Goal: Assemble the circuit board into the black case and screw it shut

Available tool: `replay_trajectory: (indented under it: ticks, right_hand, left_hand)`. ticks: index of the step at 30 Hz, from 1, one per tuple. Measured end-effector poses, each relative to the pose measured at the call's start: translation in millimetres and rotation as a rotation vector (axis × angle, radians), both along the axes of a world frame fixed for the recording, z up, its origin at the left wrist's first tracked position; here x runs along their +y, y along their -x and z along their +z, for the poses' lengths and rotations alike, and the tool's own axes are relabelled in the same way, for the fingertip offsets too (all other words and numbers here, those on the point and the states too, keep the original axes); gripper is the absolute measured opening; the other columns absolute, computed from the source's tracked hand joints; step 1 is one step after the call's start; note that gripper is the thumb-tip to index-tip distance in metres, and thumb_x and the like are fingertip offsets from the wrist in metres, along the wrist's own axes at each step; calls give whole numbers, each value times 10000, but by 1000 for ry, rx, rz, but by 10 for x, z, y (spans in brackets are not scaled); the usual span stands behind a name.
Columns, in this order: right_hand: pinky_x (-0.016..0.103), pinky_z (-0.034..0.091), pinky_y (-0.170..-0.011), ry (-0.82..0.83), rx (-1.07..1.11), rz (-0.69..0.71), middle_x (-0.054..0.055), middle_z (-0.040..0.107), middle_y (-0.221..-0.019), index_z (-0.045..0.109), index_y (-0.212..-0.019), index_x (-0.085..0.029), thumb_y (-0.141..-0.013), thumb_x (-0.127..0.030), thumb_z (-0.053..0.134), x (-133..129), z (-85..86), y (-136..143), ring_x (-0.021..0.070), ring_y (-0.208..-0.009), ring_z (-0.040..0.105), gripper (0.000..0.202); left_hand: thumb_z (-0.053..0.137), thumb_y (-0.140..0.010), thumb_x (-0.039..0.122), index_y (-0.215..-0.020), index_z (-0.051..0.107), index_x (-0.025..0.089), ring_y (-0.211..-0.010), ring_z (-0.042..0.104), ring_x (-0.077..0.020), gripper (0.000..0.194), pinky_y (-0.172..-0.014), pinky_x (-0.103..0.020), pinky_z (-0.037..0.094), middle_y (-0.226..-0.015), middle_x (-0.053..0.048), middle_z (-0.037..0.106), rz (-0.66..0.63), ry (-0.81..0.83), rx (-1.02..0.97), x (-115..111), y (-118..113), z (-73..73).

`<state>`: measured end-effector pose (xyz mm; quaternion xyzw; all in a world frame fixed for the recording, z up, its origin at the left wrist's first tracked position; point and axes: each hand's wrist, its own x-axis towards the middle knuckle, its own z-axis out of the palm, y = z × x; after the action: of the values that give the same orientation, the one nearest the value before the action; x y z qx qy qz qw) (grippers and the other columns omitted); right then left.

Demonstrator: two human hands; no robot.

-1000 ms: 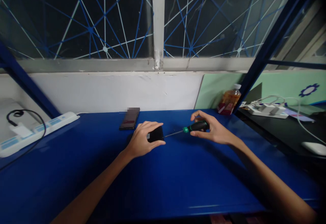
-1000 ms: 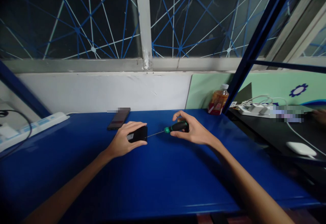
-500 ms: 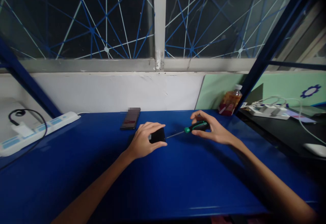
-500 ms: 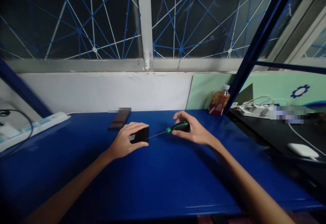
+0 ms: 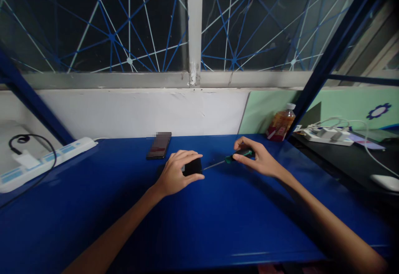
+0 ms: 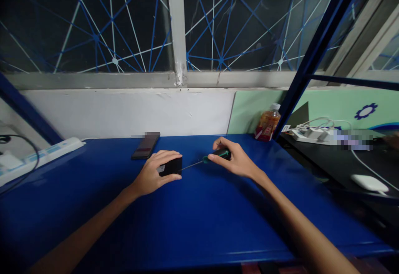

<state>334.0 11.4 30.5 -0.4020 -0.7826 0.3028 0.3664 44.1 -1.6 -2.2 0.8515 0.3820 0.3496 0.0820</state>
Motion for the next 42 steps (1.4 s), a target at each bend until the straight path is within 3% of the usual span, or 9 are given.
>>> replay_trajectory:
  ticks: [3,6,13,19,23,28,33,35,42]
  right_hand:
    - [226,474,-446,141,134,115,32,547,-909,463,-1003,-213,-767,-356,697,-6,39,-5,110,-616,545,361]
    - [224,469,-423,185,201,137,2,541,-819,469,-950,-211,-752,-332,715,-15,55,1,92,-544,532,338]
    - [186,326,-288,147,158,-16,-55,518,-562,502,-854,-199,-815,-398,652,-32,-7,31,58,-342,420,252]
    - [234,492,-452,214,248,168,39,566,-985,432,-1107,-238,-806,-336,674,-19,21,-8,89,-564,567,399]
    - [225,473,-405,196,276,150,9,561,-892,456,-1025,-229,-783,-324,700,-17,27,-4,75,-508,533,357]
    - [200,387,-322,82,201,3,-30,543,-686,485,-870,-198,-831,-382,640,-45,10,41,52,-380,470,244]
    - [242,483,-448,119,195,104,47,603,-928,438,-1089,-224,-807,-356,666,-70,61,47,105,-561,581,386]
    - [240,479,-455,131,210,126,60,600,-980,436,-1082,-231,-783,-337,691,-73,82,40,113,-608,583,407]
    - [203,347,-368,37,148,-60,-26,531,-625,524,-829,-190,-749,-358,725,-82,43,46,64,-437,439,274]
  left_hand:
    - [706,-747,502,-1181,601,283,-1111,553,-285,497,-922,-492,436,-1185,-67,635,-1,0,-2,-9,-9,1]
    - [696,-758,498,-1187,600,289,-1123,548,-295,487,-927,-504,432,-1192,-70,632,-3,2,-10,-19,-10,16]
    - [700,-764,482,-1185,604,276,-1128,544,-285,479,-946,-487,423,-1198,-67,630,8,6,-24,-33,-19,19]
    - [706,-763,470,-1181,602,279,-1119,541,-277,471,-928,-481,422,-1196,-67,625,2,11,13,-47,-40,-11]
    - [698,-770,465,-1188,600,284,-1128,536,-287,466,-937,-498,417,-1205,-72,618,4,14,3,-55,-44,-1]
    - [700,-768,459,-1187,603,280,-1126,541,-287,466,-948,-500,417,-1206,-72,617,12,8,-20,-51,-38,1]
    - [694,-768,468,-1181,603,283,-1116,548,-288,461,-942,-503,420,-1193,-70,625,3,-7,-18,-40,-35,-20]
    - [697,-767,465,-1180,603,282,-1119,547,-288,461,-945,-502,418,-1197,-70,624,9,-5,-16,-39,-35,-17]
    - [690,-780,457,-1191,595,277,-1138,538,-293,459,-950,-506,416,-1207,-76,623,13,3,-25,-48,-32,8]
